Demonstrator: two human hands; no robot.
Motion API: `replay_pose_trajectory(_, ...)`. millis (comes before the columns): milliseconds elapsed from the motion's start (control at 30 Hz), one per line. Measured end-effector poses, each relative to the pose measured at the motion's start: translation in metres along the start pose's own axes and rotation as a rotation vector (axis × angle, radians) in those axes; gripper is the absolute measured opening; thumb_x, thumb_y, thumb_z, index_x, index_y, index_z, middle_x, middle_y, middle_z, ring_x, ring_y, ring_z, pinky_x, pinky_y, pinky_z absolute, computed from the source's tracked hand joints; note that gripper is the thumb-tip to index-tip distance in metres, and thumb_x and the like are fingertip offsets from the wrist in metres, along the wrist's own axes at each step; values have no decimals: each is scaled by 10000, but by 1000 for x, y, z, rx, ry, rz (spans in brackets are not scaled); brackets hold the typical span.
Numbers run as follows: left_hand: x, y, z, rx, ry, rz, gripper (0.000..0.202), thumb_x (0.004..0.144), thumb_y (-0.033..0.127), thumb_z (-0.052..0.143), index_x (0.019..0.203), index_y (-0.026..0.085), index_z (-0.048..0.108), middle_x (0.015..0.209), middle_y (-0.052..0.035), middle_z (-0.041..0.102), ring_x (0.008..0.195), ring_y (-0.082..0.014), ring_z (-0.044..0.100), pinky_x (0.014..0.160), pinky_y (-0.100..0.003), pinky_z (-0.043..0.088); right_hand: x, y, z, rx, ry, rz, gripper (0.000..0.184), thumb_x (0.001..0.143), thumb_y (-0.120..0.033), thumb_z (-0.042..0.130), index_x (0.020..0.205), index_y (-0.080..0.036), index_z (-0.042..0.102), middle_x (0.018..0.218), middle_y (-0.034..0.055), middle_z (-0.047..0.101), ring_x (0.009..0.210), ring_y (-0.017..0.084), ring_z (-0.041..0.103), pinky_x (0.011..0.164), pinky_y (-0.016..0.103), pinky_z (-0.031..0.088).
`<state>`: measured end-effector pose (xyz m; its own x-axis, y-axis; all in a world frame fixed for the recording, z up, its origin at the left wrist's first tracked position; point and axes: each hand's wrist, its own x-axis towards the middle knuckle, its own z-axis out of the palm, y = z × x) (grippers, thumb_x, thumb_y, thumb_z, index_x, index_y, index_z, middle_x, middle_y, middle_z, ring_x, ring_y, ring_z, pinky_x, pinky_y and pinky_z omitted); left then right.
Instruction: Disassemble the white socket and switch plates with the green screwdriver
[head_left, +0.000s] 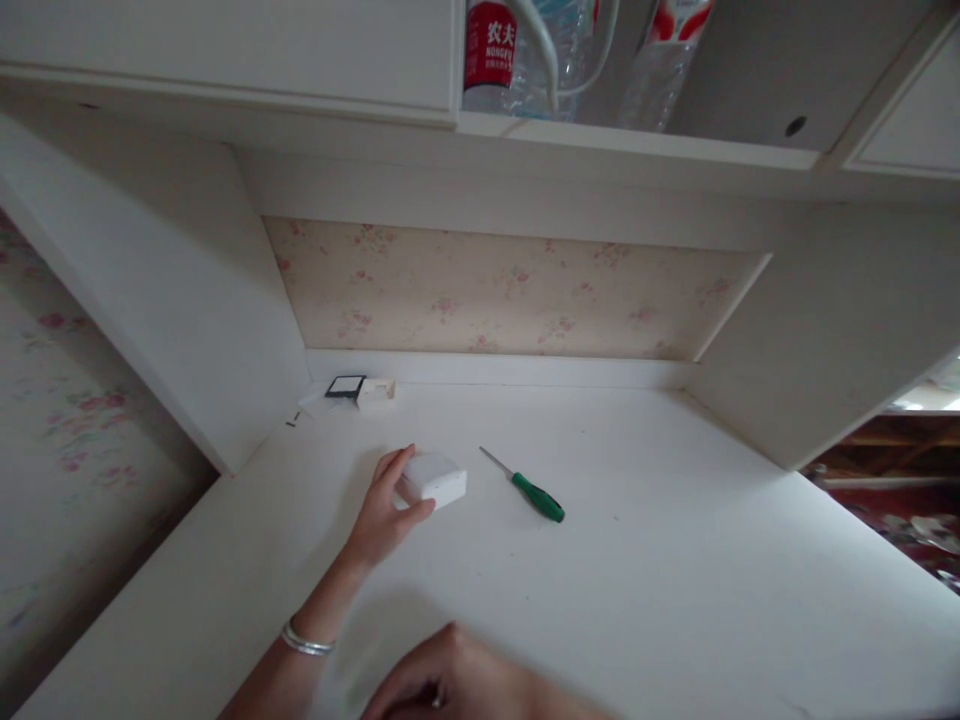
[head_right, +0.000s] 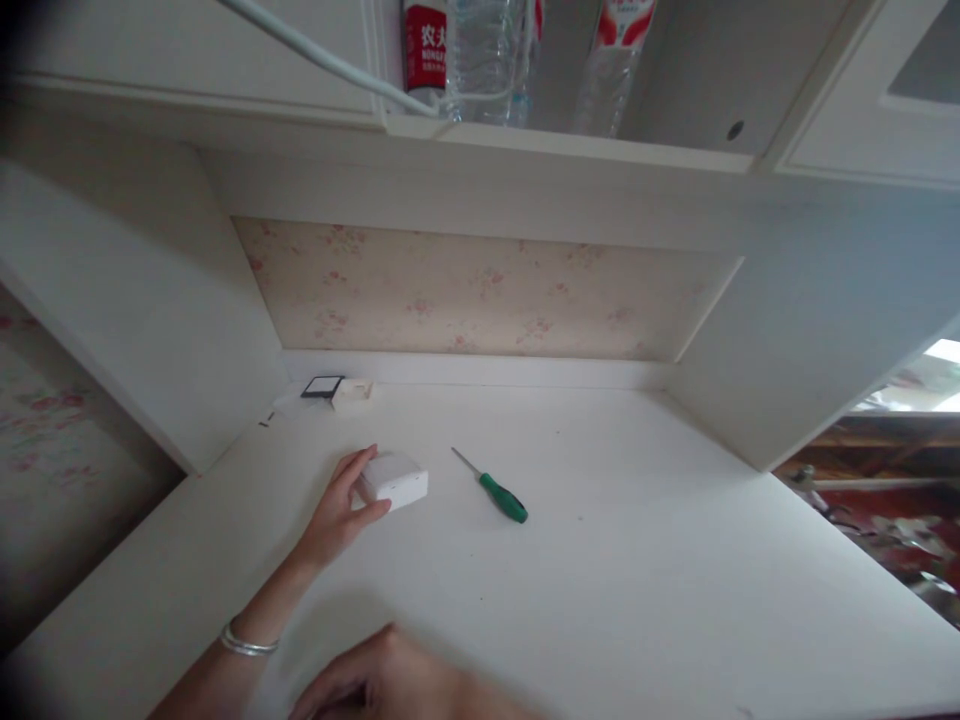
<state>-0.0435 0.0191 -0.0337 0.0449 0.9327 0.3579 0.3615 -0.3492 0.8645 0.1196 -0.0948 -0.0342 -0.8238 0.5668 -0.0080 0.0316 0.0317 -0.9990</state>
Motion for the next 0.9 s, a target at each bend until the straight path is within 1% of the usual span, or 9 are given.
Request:
replay_pose_trajectory(100,-4,9,3,-23,-133,50,718,667,198,657,1328,232,379,1294,-74,390,1217,-250,385,1052,-384,299,6,-1,-20,270,224,61,338,597,-360,793,876,-203,687,777,17,690,699,169,652,661,257,522)
replay_pose_trajectory(133,-5,12,3,-8,-168,64,731,661,190,660,1332,229,373,1296,-77,386,1222,-252,375,1055,-388,296,5,-3,-30,350,299,41,332,587,-338,806,855,-189,679,766,27,689,689,170,651,669,274,524)
replay_pose_trajectory(167,-6,14,4,13,-197,76,740,655,188,665,1333,222,370,1298,-81,382,1228,-257,365,1058,-395,292,3,-4,-40,433,371,-9,269,657,-344,766,841,-174,669,780,43,688,714,171,651,716,302,519)
replay_pose_trajectory(200,-6,16,5,35,-219,82,746,651,190,666,1334,216,367,1302,-85,378,1235,-263,353,1063,-405,284,-1,-5,-51,519,419,-48,236,712,-333,729,864,-167,659,857,63,686,790,175,649,798,332,497)
replay_pose_trajectory(267,-6,17,6,66,-249,74,754,649,189,660,1339,213,358,1313,-89,371,1250,-271,330,1076,-426,258,-9,-8,-72,664,513,-105,243,736,-284,714,940,-177,635,1031,84,656,948,187,616,920,371,430)
replay_pose_trajectory(367,-6,15,7,84,-293,49,782,641,146,629,1359,214,327,1350,-86,342,1281,-272,292,1097,-442,215,-18,-6,-95,746,610,-161,364,690,-187,737,1028,-193,602,1177,96,590,1095,221,539,984,409,378)
replay_pose_trajectory(567,-8,5,13,159,-391,107,856,574,51,571,1369,229,308,1421,-68,276,1327,-265,219,1117,-438,173,-19,7,-111,721,791,-219,455,625,-89,747,1037,-203,591,1210,78,570,1152,216,492,981,351,405)
replay_pose_trajectory(733,-10,-3,15,195,-411,97,868,584,34,541,1385,225,267,1471,-64,177,1357,-251,140,1121,-444,142,-17,20,-118,538,960,-173,374,676,-215,760,1003,-194,578,1069,74,640,1022,198,579,913,344,452)
replay_pose_trajectory(900,-10,-5,16,197,-376,76,854,649,188,670,1391,206,247,1439,-98,234,1341,-263,190,1114,-433,166,-14,33,-122,196,1056,-190,325,726,-339,714,972,-186,567,978,81,652,950,211,596,866,368,459)
